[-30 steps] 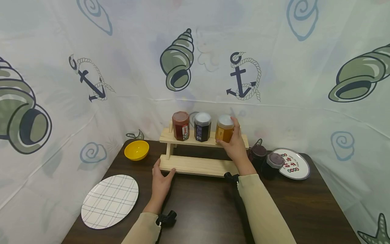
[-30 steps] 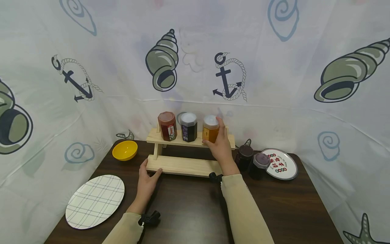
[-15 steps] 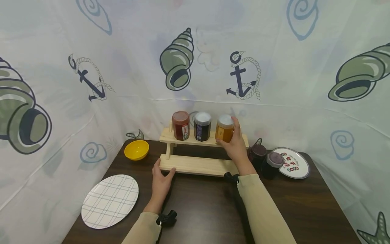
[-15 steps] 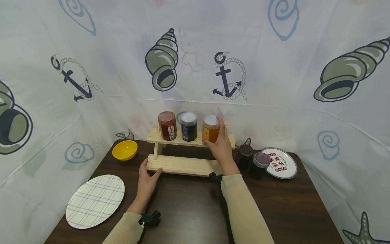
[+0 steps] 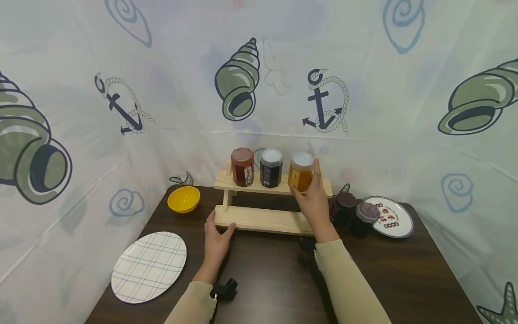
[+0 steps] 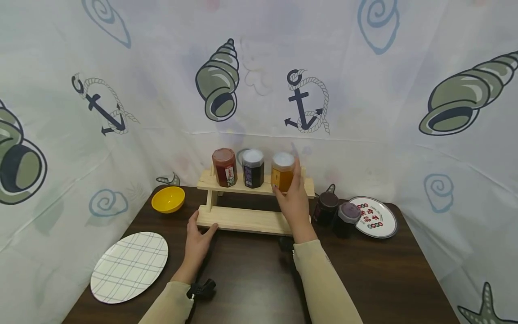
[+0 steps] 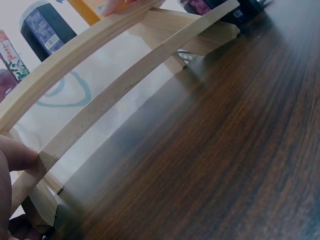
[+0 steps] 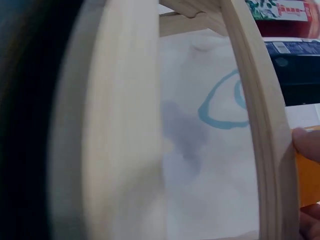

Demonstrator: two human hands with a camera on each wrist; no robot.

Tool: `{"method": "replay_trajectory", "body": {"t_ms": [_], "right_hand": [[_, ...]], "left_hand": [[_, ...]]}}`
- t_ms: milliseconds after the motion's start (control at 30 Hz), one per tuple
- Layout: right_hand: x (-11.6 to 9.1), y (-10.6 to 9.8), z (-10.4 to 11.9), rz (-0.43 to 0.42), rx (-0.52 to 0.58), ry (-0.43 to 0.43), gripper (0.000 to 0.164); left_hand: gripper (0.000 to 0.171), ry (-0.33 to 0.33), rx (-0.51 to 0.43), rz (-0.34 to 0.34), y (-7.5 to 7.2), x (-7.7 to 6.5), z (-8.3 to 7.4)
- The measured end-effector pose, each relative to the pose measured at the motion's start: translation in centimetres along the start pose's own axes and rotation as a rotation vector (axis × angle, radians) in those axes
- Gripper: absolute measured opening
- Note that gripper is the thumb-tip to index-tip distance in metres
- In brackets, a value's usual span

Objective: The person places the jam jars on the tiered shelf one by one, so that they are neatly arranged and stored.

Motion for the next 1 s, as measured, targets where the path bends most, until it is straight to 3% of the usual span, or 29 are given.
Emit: {"method": "replay_trajectory", "body": {"t_ms": [200, 433, 833, 1000], "right_hand": [[-1.5, -0.3, 0.1, -0.023, -0.026, -0.057, 0.112], [-3.0, -1.2, -0.4, -0.031, -0.004, -0.014, 0.098], [-5.6, -5.3, -2.0, -0.291, 0.025, -0.062, 0.076], [-5.9, -7.8, -2.9, -0.339, 0.028, -0.037, 0.073]], "left_hand": [[0.093, 0.002, -0.016, -0.001, 0.0, 0.1, 0.0], [0.093, -0.015, -0.013, -0.005, 0.0, -0.1, 0.4], [0.093, -0.001, -0.008, -0.002, 0.1, 0.0, 0.3], [0.092, 0.006, 0.003, -0.01, 0.1, -0.1, 0.2]]}}
Point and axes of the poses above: each hand's wrist, its own x-axis towards the middle knuckle, its own y-axis out of the palm, z = x × y, the point moved 5 cm from there along x, towards the middle knuckle, and after that the axes turned 11 degrees about -x, right-handed, at the moved point
